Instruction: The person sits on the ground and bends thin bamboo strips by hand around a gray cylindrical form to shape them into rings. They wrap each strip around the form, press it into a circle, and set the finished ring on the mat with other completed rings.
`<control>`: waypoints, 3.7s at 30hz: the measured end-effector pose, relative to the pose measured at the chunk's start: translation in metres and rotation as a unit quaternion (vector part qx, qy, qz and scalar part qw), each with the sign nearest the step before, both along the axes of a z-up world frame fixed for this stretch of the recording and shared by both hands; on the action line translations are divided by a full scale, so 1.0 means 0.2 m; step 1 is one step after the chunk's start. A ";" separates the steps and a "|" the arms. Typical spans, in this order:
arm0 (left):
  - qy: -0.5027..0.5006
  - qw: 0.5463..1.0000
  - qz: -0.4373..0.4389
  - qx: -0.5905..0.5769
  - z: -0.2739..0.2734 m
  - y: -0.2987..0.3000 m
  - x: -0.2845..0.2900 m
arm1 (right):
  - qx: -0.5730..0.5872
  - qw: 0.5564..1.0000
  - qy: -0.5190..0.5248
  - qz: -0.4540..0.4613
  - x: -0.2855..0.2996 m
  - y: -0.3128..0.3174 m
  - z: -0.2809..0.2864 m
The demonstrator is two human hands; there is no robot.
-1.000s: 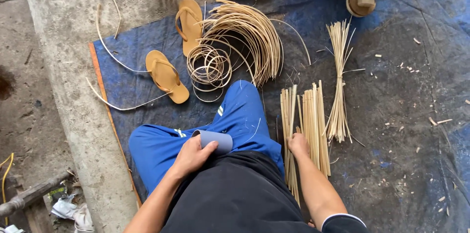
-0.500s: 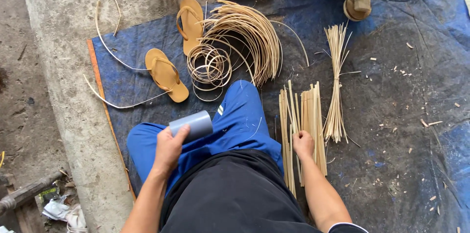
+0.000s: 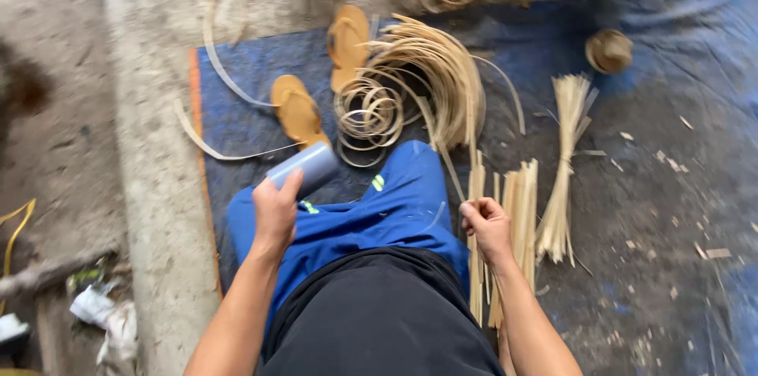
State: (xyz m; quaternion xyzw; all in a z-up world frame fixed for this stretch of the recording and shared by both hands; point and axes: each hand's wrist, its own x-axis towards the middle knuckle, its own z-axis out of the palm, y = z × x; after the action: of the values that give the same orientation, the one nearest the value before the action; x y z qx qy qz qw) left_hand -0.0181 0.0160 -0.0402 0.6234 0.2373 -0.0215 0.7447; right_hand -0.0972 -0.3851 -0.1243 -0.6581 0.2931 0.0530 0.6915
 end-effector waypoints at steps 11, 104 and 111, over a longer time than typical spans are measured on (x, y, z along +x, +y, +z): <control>-0.114 0.990 0.058 -0.060 0.19 0.03 0.19 | 0.013 0.969 0.008 0.247 0.13 0.53 0.47; -0.347 0.780 -0.419 0.310 0.70 -0.18 -0.21 | -0.213 0.613 -0.362 0.669 0.82 0.68 1.13; -0.543 0.515 -0.324 0.578 0.50 -0.02 -0.16 | -0.029 0.850 0.026 0.526 0.73 0.79 0.98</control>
State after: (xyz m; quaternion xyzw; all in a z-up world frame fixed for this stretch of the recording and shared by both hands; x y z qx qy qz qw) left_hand -0.0499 0.0122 0.0593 0.8403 -0.4722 0.2233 0.1454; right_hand 0.0486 -0.2270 0.0711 -0.7317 -0.0776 0.4170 0.5335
